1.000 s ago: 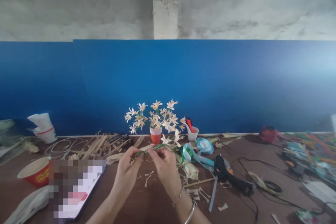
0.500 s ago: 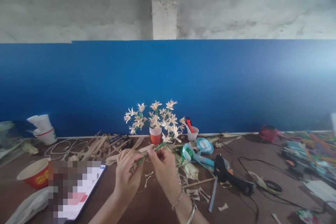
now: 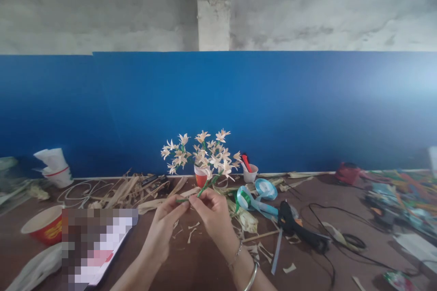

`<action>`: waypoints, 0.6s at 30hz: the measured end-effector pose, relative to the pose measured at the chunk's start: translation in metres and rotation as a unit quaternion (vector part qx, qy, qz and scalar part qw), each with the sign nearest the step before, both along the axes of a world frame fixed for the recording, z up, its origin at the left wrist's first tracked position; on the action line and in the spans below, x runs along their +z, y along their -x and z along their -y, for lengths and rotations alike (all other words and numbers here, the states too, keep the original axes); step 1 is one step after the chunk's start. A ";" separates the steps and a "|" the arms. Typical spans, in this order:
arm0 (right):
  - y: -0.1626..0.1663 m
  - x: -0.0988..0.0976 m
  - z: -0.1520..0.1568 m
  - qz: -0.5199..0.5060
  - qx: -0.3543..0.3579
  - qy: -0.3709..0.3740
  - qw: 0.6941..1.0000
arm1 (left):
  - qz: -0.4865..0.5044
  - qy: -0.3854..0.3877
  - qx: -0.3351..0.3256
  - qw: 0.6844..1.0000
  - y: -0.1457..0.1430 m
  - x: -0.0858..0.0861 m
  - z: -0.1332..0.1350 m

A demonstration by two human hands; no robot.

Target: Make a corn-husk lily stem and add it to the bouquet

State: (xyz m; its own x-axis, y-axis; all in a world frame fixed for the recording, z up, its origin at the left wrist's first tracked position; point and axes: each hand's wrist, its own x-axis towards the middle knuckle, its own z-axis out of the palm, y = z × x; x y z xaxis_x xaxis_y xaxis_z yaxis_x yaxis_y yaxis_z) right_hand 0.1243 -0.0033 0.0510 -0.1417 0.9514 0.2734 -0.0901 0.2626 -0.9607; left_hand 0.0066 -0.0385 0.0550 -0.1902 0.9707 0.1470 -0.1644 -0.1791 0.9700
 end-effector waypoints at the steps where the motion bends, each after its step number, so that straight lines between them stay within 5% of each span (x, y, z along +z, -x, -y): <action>1: 0.001 0.000 0.001 0.002 -0.009 0.007 1.000 | 0.003 -0.003 0.001 1.000 -0.001 -0.001 0.001; 5: 0.003 0.001 0.004 0.029 -0.050 -0.008 0.998 | -0.115 -0.073 0.049 0.989 0.001 -0.003 0.003; 11: 0.001 0.000 0.004 0.083 -0.102 -0.027 0.991 | -0.321 -0.201 0.084 0.922 0.004 -0.002 0.006; 18: -0.005 0.012 0.002 0.010 0.087 0.025 0.996 | -0.044 -0.012 -0.003 0.999 0.000 0.002 0.002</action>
State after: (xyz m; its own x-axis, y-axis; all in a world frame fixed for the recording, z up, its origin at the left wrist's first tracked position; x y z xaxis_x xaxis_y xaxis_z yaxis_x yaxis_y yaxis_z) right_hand 0.1290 -0.0053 0.0629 -0.3111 0.9243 0.2211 -0.1107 0.1958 -0.9744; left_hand 0.0066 -0.0402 0.0569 -0.1702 0.9677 0.1860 -0.0792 -0.2016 0.9763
